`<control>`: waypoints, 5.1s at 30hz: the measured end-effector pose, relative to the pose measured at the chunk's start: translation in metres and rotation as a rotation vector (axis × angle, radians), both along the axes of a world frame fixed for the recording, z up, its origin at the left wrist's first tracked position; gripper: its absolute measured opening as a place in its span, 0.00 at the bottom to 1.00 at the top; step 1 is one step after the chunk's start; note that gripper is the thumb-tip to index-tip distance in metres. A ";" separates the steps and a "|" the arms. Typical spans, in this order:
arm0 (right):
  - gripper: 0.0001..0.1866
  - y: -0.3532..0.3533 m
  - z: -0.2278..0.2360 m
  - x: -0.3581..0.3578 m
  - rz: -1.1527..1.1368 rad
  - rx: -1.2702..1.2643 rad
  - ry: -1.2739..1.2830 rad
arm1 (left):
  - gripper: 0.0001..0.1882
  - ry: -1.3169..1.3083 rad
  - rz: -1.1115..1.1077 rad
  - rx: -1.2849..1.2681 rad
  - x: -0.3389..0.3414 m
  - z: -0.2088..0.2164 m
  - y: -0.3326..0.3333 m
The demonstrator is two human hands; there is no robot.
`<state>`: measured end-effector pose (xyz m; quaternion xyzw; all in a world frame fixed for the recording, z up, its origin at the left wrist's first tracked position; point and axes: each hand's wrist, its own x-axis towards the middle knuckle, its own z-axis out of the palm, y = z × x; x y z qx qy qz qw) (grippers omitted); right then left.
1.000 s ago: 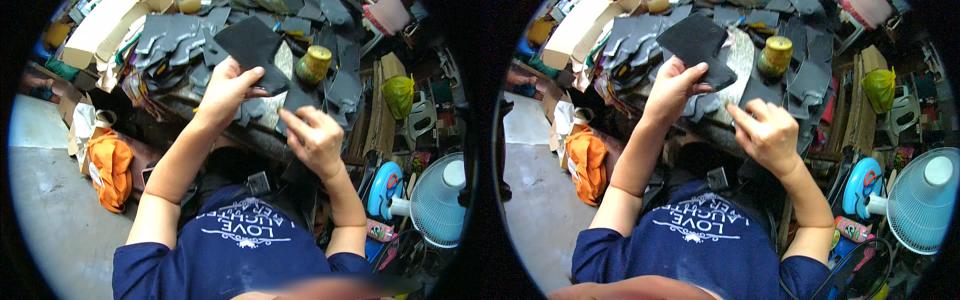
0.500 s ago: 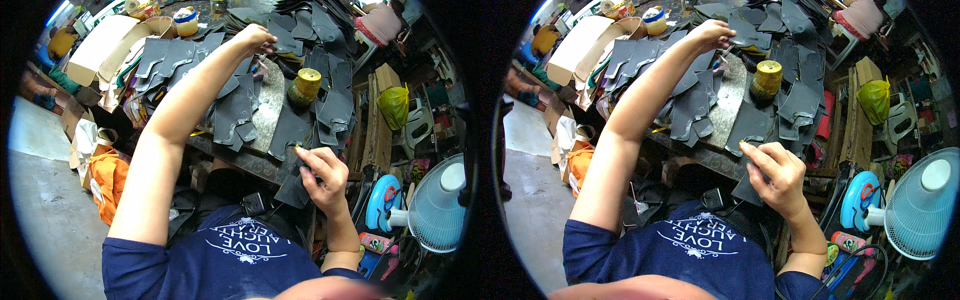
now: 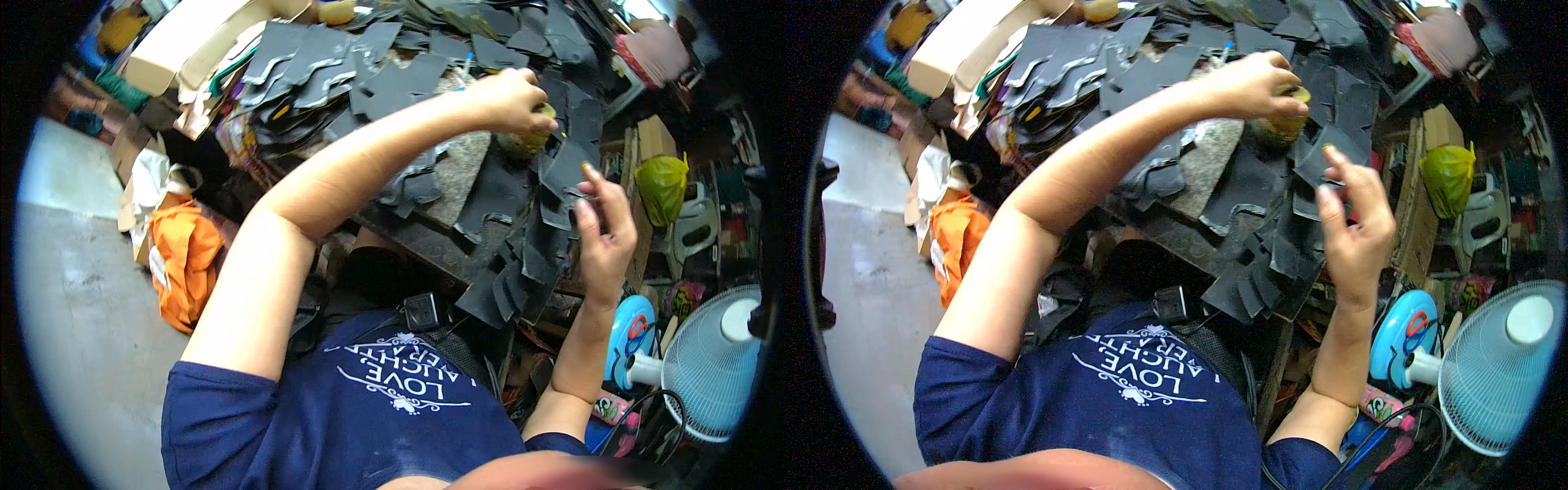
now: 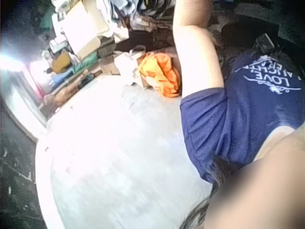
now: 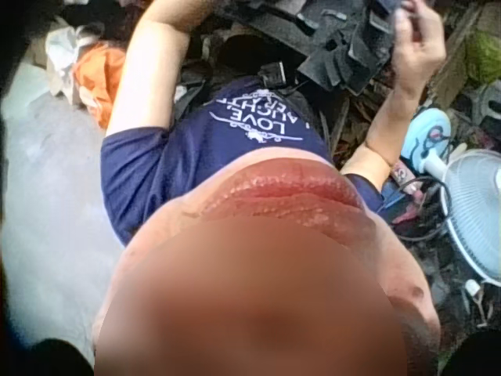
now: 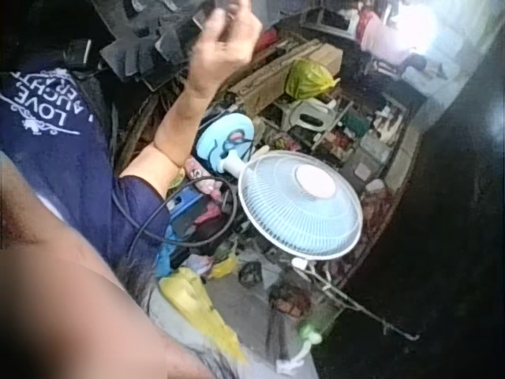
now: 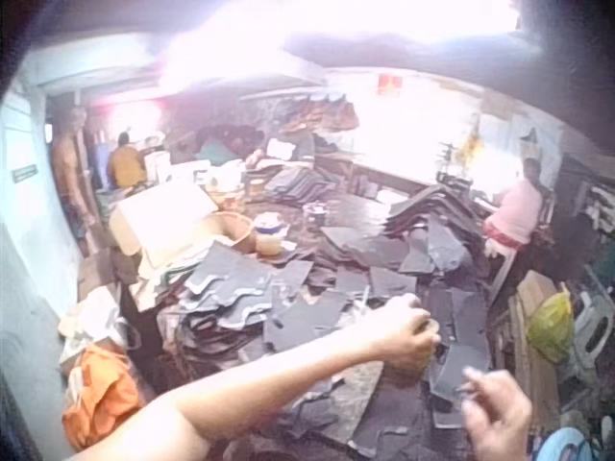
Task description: The person repeatedly picks up dark flat pieces from a table and rubs their edges with a small yellow cylindrical object. The person turns the pieces over and continues rubbing different edges, then places them back on the table.
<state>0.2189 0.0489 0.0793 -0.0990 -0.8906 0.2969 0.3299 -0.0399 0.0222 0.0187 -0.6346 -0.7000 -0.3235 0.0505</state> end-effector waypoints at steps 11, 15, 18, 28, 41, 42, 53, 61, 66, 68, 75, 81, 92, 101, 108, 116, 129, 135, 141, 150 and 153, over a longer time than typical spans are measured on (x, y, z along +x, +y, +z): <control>0.17 0.051 -0.020 -0.092 -0.188 0.672 -0.290 | 0.17 -0.346 0.150 0.070 0.009 0.007 -0.004; 0.12 0.058 -0.029 -0.106 -0.208 0.644 -0.337 | 0.17 -0.387 0.140 0.084 0.010 0.007 -0.006; 0.10 0.063 -0.033 -0.105 -0.192 0.587 -0.303 | 0.17 -0.413 0.159 0.114 0.013 0.004 -0.008; 0.21 0.107 -0.043 -0.098 -0.086 -0.072 -0.249 | 0.12 -0.380 0.107 0.250 0.020 -0.006 -0.007; 0.47 0.079 -0.031 -0.110 0.099 -0.264 -0.154 | 0.22 0.106 0.030 0.155 0.033 -0.016 -0.026; 0.48 0.079 -0.030 -0.110 0.145 -0.360 -0.126 | 0.23 0.029 0.033 0.132 0.032 -0.016 -0.028; 0.52 0.067 -0.037 -0.098 -0.069 0.235 -0.174 | 0.15 0.313 -0.043 0.302 0.026 -0.013 -0.027; 0.55 0.063 -0.043 -0.098 -0.083 0.209 -0.140 | 0.41 -0.105 -0.084 0.177 0.022 -0.020 -0.032; 0.55 0.073 -0.035 -0.091 0.072 -0.120 -0.127 | 0.50 0.092 -0.016 0.240 0.014 -0.027 -0.019; 0.55 0.082 -0.032 -0.092 0.114 -0.294 -0.124 | 0.48 0.167 -0.045 0.113 0.012 -0.028 -0.015; 0.41 0.096 -0.052 -0.116 0.212 -0.481 -0.254 | 0.43 0.173 0.064 0.111 0.024 -0.034 -0.019; 0.39 0.112 -0.081 -0.120 0.284 -0.375 -0.232 | 0.42 0.275 0.130 0.117 0.029 -0.039 -0.023; 0.33 0.101 -0.078 -0.101 0.089 0.371 -0.164 | 0.42 -0.050 0.036 0.144 0.024 -0.038 -0.015; 0.16 0.082 -0.041 -0.095 -0.074 0.416 -0.226 | 0.37 -0.157 -0.065 0.227 0.012 -0.037 -0.003; 0.18 0.072 0.001 -0.114 -0.047 1.156 -0.527 | 0.42 -0.243 -0.048 0.078 0.005 -0.031 -0.003; 0.16 0.074 -0.019 -0.087 -0.052 1.148 -0.274 | 0.42 -0.204 -0.074 0.129 0.001 -0.039 0.001; 0.27 0.105 -0.031 -0.095 0.158 -0.125 -0.249 | 0.42 -0.238 -0.099 0.148 -0.002 -0.044 0.002; 0.36 0.073 -0.002 -0.085 0.058 -0.431 -0.552 | 0.43 -0.256 -0.106 0.108 -0.003 -0.043 0.002; 0.40 0.078 -0.001 -0.088 0.135 -0.402 -0.296 | 0.43 -0.267 -0.093 0.085 -0.003 -0.042 0.000; 0.38 0.095 -0.039 -0.106 -0.079 0.082 -0.464 | 0.43 -0.212 -0.118 0.126 -0.008 -0.046 0.003; 0.32 0.086 -0.058 -0.089 -0.189 0.592 -0.309 | 0.43 -0.198 -0.126 0.137 -0.009 -0.047 0.004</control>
